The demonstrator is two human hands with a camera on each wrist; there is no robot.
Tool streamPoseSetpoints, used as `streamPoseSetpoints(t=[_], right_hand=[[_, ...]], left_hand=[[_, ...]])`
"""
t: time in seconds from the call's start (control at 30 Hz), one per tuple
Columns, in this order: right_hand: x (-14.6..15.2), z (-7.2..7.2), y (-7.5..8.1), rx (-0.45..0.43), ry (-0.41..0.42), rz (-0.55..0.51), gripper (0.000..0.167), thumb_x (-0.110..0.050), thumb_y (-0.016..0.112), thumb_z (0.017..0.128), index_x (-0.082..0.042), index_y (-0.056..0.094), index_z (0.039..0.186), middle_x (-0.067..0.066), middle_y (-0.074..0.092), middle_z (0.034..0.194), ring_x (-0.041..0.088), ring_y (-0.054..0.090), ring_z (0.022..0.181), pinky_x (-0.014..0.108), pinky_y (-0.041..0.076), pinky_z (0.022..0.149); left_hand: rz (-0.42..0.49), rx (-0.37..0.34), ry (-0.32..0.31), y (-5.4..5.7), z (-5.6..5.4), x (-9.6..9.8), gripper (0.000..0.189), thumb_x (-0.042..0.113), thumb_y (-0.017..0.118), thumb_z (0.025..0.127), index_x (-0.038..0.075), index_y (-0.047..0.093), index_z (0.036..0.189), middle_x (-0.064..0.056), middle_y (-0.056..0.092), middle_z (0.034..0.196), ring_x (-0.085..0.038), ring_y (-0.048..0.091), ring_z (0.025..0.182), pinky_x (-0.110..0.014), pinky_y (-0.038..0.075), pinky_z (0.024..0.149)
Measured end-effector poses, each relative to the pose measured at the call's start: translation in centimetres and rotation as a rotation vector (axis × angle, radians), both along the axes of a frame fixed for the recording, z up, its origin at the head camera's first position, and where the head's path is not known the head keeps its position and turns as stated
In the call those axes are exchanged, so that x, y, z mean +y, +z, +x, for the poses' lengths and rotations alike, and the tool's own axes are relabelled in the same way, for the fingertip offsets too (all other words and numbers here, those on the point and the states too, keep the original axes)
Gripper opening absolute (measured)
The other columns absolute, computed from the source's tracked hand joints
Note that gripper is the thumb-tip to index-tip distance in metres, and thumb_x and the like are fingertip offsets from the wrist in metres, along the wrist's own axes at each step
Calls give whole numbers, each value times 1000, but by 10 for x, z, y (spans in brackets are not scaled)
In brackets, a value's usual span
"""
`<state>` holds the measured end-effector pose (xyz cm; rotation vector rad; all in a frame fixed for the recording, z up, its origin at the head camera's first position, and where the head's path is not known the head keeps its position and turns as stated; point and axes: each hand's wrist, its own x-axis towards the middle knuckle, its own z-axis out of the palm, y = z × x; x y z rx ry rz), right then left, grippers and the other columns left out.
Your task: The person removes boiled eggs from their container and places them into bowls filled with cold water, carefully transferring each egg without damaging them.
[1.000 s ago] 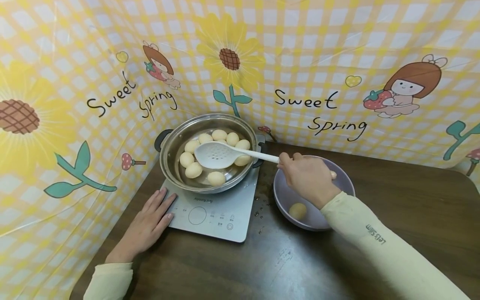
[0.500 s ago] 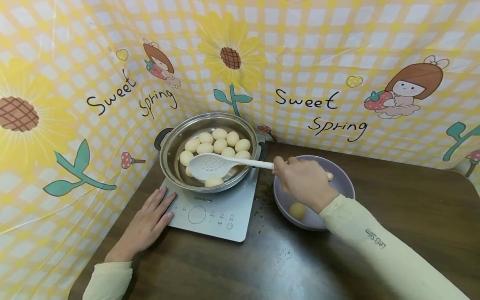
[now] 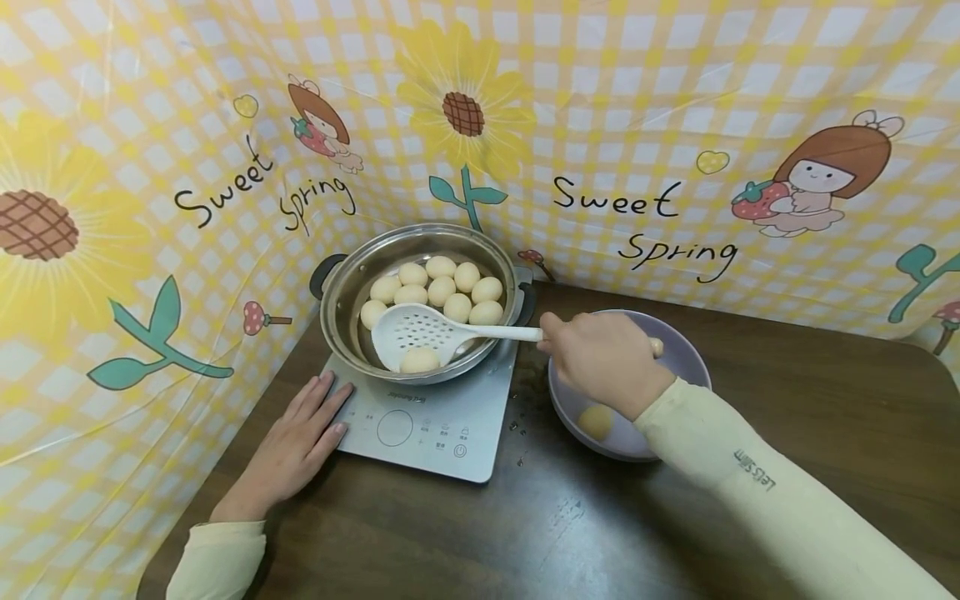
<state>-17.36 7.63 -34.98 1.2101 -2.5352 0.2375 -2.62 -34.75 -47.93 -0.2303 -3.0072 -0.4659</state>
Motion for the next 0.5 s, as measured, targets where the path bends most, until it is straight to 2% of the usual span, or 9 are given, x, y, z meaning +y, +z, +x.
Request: streamPoseSetpoints(t=[0.23, 0.4, 0.5], right_hand=[[-12, -6, 19, -220, 2, 110, 27, -25, 65, 100, -16, 53, 77, -5, 38, 52, 14, 36, 41, 33, 32, 35], [-18, -13, 30, -374, -44, 198, 25, -28, 61, 102, -19, 58, 79, -6, 45, 56, 14, 42, 46, 33, 37, 42], [-19, -17, 34, -438, -61, 227, 25, -29, 59, 103, -20, 59, 80, -5, 47, 59, 15, 44, 49, 34, 38, 44]], left_hand=[[3, -9, 3, -1, 0, 0, 54, 39, 46, 108, 17, 40, 157, -11, 18, 167, -30, 9, 153, -69, 34, 101], [-1, -7, 4, -1, 0, 0, 54, 39, 46, 108, 17, 40, 157, -11, 18, 167, -29, 8, 153, -69, 34, 102], [-4, -1, 2, 0, 0, 1, 54, 39, 47, 108, 17, 40, 157, -11, 19, 167, -29, 9, 153, -69, 35, 101]])
